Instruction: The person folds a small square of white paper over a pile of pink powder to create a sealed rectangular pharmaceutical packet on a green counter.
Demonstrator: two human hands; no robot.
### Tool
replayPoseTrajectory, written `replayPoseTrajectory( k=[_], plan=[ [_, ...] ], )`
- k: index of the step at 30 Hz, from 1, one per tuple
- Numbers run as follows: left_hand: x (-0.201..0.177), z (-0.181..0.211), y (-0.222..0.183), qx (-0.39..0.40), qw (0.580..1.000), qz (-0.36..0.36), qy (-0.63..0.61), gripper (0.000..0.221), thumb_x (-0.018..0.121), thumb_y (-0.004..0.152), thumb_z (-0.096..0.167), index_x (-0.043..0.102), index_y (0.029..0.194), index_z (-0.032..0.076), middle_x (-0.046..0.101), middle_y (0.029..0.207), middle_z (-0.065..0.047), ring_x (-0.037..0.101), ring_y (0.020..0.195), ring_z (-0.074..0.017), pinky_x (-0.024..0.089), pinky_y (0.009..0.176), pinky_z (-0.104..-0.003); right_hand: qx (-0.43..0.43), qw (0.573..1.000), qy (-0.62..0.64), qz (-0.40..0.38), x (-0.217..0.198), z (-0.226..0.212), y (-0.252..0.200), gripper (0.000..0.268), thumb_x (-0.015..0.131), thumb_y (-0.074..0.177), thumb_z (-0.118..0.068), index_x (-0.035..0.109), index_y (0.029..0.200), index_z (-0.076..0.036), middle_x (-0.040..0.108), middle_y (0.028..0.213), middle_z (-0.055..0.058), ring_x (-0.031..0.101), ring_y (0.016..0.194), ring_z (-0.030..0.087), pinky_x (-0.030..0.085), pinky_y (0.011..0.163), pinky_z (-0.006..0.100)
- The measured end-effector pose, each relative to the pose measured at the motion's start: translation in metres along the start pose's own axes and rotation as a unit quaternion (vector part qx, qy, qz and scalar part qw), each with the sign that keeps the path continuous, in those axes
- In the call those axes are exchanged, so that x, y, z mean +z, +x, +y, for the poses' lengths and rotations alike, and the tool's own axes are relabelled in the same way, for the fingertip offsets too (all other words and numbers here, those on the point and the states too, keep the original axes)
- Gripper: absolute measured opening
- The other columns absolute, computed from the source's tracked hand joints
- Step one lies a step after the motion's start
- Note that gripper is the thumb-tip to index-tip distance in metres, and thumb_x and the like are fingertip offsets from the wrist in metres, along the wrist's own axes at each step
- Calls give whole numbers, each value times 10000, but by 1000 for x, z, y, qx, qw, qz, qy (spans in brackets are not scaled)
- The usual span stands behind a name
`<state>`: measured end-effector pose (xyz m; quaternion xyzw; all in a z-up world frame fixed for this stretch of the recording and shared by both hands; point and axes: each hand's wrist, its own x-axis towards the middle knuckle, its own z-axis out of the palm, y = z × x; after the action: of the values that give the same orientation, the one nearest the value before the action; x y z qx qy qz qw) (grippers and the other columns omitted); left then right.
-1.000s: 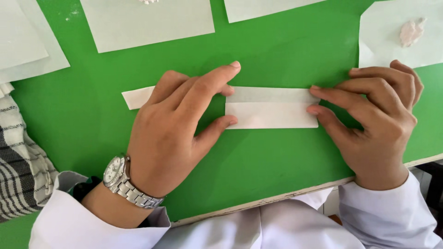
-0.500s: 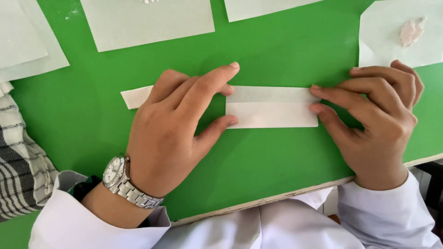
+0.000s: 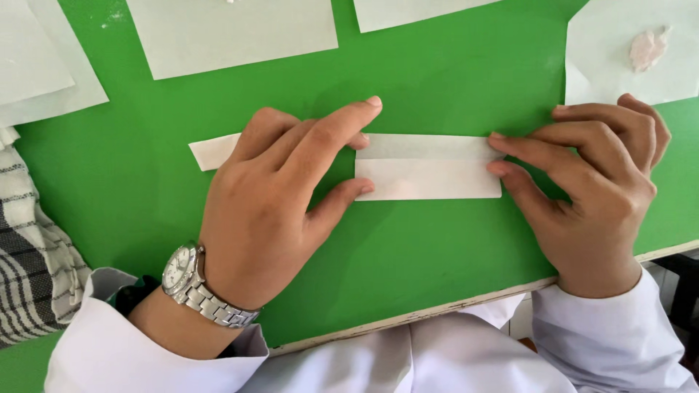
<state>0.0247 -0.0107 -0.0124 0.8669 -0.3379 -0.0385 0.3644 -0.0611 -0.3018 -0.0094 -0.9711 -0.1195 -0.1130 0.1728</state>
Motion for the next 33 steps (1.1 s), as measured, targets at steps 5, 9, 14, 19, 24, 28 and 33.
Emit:
replayPoseTrajectory(
  k=[5,9,14,19,24,28,33],
  plan=[
    [1,-1,-2,7,1000,3,11,538,829,1006,190,532,1446,101,752,1152,49,547,936,-249,520,864,-370,-6,1000,-6,8,1,1,-1,116,905,1035,-107,852,1091,-21,676,1020,143,600,1149,408,347,1163,614],
    [1,-2,-2,11,1000,4,15,538,825,1016,188,528,1458,105,750,1158,48,552,955,-249,534,861,-373,-7,1000,-8,5,0,-1,0,121,894,1039,-114,855,1096,-14,681,1022,146,600,1150,409,340,1172,609],
    [1,-1,-2,0,1000,2,12,555,831,1007,187,521,1461,113,749,1174,73,554,966,-242,542,854,-369,-13,1000,-9,10,0,-1,0,108,905,1036,-95,854,1087,-14,683,1017,148,600,1144,410,345,1158,614],
    [0,0,-1,-2,1000,0,4,563,838,996,171,514,1450,96,754,1168,55,559,958,-247,531,850,-373,-19,1000,-10,16,1,-2,1,112,918,1026,-101,857,1066,-16,681,1009,145,586,1137,411,337,1158,613],
    [-4,4,5,67,997,14,26,221,650,1072,148,649,1270,50,698,1145,-86,530,960,-303,512,860,-404,-66,997,-41,23,7,3,-1,186,964,1004,-71,837,1055,-197,602,1189,159,541,1146,433,285,1178,663],
    [-4,4,6,98,994,31,36,119,715,1031,-5,680,1123,61,670,1140,-61,519,924,-293,509,832,-392,-103,994,-38,8,0,-6,10,205,934,1024,-119,843,1087,-292,601,1144,108,550,1124,407,259,1187,655],
    [-3,2,3,109,991,31,70,60,779,1018,58,735,1007,18,651,1084,-52,507,934,-277,526,775,-376,-104,994,-43,3,-3,-8,12,185,996,1010,-198,848,1091,-273,606,1151,137,538,1138,432,247,1191,655]
  ],
)
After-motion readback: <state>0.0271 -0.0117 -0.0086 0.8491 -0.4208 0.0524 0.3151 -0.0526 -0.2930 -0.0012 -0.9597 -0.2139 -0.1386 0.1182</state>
